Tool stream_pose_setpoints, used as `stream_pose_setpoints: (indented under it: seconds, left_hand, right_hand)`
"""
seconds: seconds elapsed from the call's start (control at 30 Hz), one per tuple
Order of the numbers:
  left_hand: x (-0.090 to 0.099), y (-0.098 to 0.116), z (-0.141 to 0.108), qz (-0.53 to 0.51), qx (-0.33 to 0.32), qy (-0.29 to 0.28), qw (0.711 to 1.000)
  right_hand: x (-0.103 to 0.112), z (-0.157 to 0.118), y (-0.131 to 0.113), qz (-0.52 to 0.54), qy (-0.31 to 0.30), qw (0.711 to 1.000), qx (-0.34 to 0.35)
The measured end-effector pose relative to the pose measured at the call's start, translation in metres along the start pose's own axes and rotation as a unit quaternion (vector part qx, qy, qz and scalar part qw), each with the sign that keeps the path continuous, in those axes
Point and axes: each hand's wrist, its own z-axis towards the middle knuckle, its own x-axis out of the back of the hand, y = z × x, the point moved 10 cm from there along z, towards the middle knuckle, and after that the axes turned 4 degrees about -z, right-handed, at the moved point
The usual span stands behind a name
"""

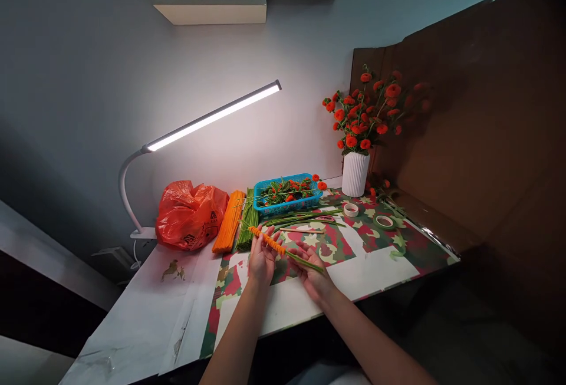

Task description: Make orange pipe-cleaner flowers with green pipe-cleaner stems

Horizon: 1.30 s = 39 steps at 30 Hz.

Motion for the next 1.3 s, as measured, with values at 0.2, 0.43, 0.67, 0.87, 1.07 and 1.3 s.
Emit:
stream_pose_setpoints:
  seconds: [0.2,0.43,0.67,0.87,1.07,1.3]
  left_hand:
    - [-0.006,0.002,-0.006,0.046,-0.02,-0.01,0.999]
    - [0.008,0.01,-0.006,0.124,-0.097,0.049,0.986]
    - [0.005,0.015,-0.006,0.152,-0.154,0.022,0.976]
    - [-0.012,0.011,-0.012,0.235,-0.172,-0.045,0.956]
    - [-0.047,-0.007,-0.025,0.436,-0.181,-0.175,0.864]
    - [-0.048,-0.015,-0.026,0.535,-0.179,-0.204,0.8]
  right_hand:
    - [0.008,0.004,-0.001,0.022,0.032,0.999,0.019]
    - [0.011,-0.002,-0.02,-0.071,0.064,0.991,0.096]
    - [-0.006,0.005,-0.055,-0.174,0.056,0.973,0.139]
    - [-0.018,0.024,-0.082,-0.318,0.068,0.926,0.193]
    - [-0.066,0.015,-0.119,-0.559,-0.004,0.735,0.383]
    - [-0.074,0.037,-0.09,-0.775,-0.106,0.528,0.33]
